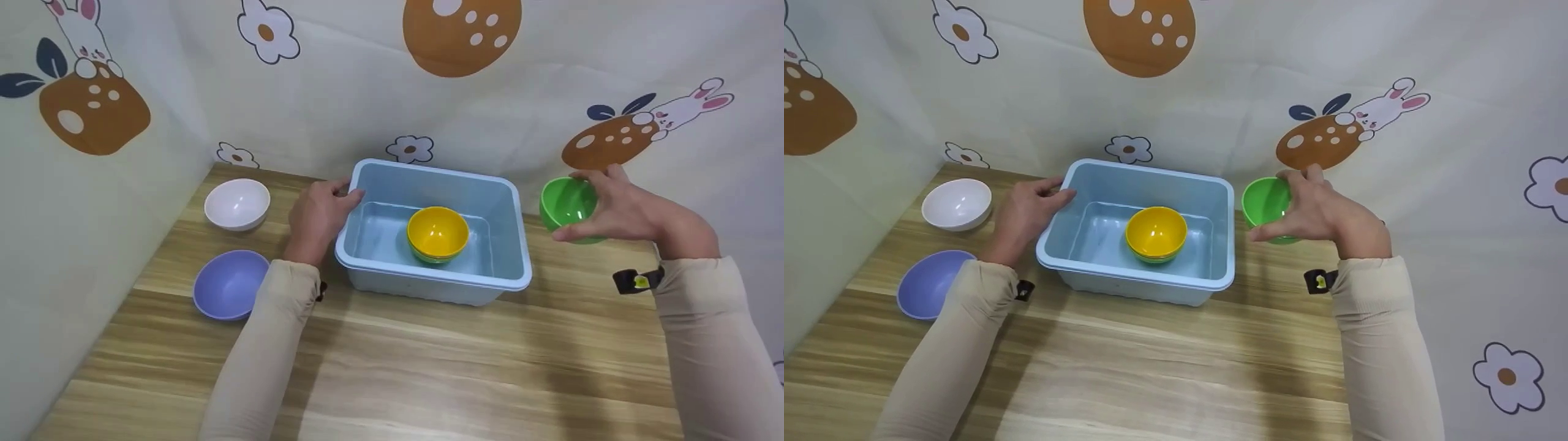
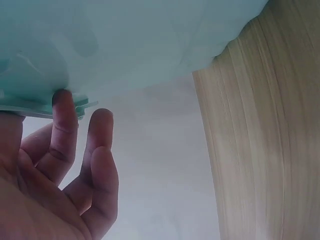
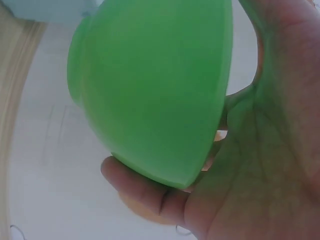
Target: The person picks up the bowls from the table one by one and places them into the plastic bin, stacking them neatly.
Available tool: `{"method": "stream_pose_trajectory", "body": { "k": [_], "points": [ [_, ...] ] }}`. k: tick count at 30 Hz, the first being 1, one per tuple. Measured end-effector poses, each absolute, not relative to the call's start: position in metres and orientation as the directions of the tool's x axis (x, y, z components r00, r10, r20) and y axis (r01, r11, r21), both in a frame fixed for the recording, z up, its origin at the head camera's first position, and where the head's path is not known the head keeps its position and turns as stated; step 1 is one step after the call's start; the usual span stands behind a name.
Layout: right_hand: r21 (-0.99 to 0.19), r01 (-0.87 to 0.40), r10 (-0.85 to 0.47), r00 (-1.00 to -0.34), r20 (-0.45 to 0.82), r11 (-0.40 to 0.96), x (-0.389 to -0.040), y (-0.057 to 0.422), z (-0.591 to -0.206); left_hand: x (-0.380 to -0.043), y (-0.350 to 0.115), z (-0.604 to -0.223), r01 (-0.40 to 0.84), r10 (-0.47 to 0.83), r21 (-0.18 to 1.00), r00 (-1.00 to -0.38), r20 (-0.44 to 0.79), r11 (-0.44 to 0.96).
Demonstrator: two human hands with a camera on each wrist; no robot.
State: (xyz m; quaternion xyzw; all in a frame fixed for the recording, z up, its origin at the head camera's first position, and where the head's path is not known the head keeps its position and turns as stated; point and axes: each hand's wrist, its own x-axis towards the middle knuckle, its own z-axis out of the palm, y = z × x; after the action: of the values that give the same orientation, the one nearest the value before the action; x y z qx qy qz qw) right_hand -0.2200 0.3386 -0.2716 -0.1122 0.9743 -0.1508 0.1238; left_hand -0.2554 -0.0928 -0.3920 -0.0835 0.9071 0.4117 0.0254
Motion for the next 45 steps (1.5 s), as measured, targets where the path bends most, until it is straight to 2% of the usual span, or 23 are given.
{"method": "stream_pose_trajectory", "body": {
  "k": [10,24,31,40,45],
  "points": [
    [-0.326,-0.18,-0.265,-0.934,-0.239,0.928,-0.228,0.311,-0.264,-0.255,-0.092,-0.393,-0.191,-0.142,0.733,-0.981,-0.129,0.653],
    [-0.347,-0.246,-0.33,-0.921,-0.207,0.905,-0.234,0.282,-0.253,-0.256,-0.092,-0.393,-0.207,-0.156,0.725,-0.978,-0.138,0.657],
    [-0.335,-0.268,-0.35,-0.912,-0.214,0.903,-0.239,0.27,-0.255,-0.255,-0.091,-0.394,-0.167,-0.156,0.727,-0.984,-0.083,0.666],
    [-0.398,-0.284,-0.389,-0.896,-0.212,0.872,-0.248,0.257,-0.261,-0.255,-0.092,-0.392,-0.188,-0.158,0.732,-0.981,-0.111,0.655],
    [-0.396,-0.299,-0.397,-0.897,-0.194,0.868,-0.253,0.249,-0.267,-0.255,-0.092,-0.391,-0.195,-0.157,0.736,-0.98,-0.121,0.649]
  ]
}}
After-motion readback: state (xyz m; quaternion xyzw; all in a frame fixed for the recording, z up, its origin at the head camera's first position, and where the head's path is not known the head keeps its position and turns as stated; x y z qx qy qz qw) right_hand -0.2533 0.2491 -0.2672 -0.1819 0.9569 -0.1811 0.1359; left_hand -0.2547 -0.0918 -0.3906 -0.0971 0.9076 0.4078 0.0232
